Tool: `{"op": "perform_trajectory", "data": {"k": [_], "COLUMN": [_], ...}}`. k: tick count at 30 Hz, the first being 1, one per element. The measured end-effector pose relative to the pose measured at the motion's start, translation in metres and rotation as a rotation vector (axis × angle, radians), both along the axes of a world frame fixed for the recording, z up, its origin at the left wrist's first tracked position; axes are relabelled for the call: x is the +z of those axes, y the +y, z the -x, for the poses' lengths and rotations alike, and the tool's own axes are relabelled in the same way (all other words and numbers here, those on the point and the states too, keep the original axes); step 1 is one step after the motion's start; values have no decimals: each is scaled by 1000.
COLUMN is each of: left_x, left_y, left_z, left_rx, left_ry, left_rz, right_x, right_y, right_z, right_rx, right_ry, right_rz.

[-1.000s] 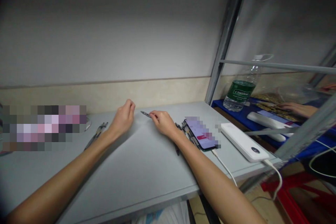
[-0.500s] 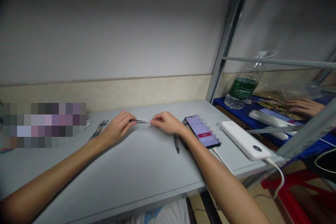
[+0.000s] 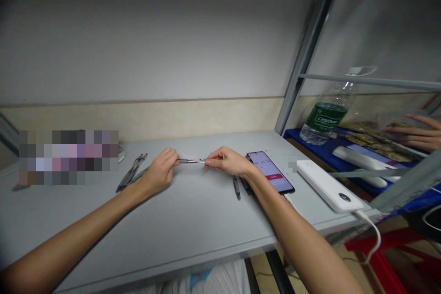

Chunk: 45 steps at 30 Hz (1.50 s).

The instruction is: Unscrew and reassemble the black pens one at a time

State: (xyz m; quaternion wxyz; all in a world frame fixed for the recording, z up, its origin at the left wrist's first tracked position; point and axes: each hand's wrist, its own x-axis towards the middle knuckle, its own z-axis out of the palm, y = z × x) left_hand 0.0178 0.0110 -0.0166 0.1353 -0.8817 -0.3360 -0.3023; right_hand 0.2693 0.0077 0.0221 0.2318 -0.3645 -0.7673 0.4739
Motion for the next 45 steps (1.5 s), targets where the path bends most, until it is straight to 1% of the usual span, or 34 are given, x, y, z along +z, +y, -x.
{"op": "perform_trajectory", "data": {"k": [3,7,9,11,14,16,18,21,23,25,27,29,32,34,37,39,42,45], "left_x": [-3,-6,-8,-9,-6,-2,1,1,-2,-3,-3,-2,2,3,1,-3,-8,-8], "left_y": [-2,-2,-1,0,-2,-5,-8,-10,-9,-7,-6,-5,-6,-7,-6,-4,0,0], "left_z": [-2,-2,-3,-5,-7,-6,-5,-2,-1,-1,-1,-2,-2,-1,2,3,4,2], "left_rx": [-8,-9,12,27,0,-40,-72,-73,-54,-36,-23,-26,-80,-101,-58,-44,-60,-71], "left_ry": [-63,-141,-179,-203,-236,-262,-267,-253,-268,-311,-397,-541,-766,-830,-879,-928,-991,-1047], "left_rz": [73,186,238,288,338,332,291,253,316,457,591,664,684,675,689,734,794,822], "right_x": [-1,-4,-5,-6,-5,-3,0,2,2,0,-1,-2,-3,-4,-5,-7,-11,-12], "right_y": [0,1,2,3,5,5,4,2,1,2,3,4,5,5,5,6,8,9], "right_z": [1,3,4,3,0,-2,-4,-4,-2,0,1,2,1,1,3,5,8,8], "right_rx": [-20,-80,-114,-143,-173,-186,-189,-157,-151,-178,-212,-236,-258,-252,-234,-260,-315,-334], "right_ry": [-62,-149,-162,-159,-131,-93,-67,-40,5,61,80,51,16,23,42,69,99,113], "right_rz": [-181,-482,-570,-561,-436,-333,-238,-161,-184,-246,-286,-285,-252,-225,-211,-257,-367,-453]}}
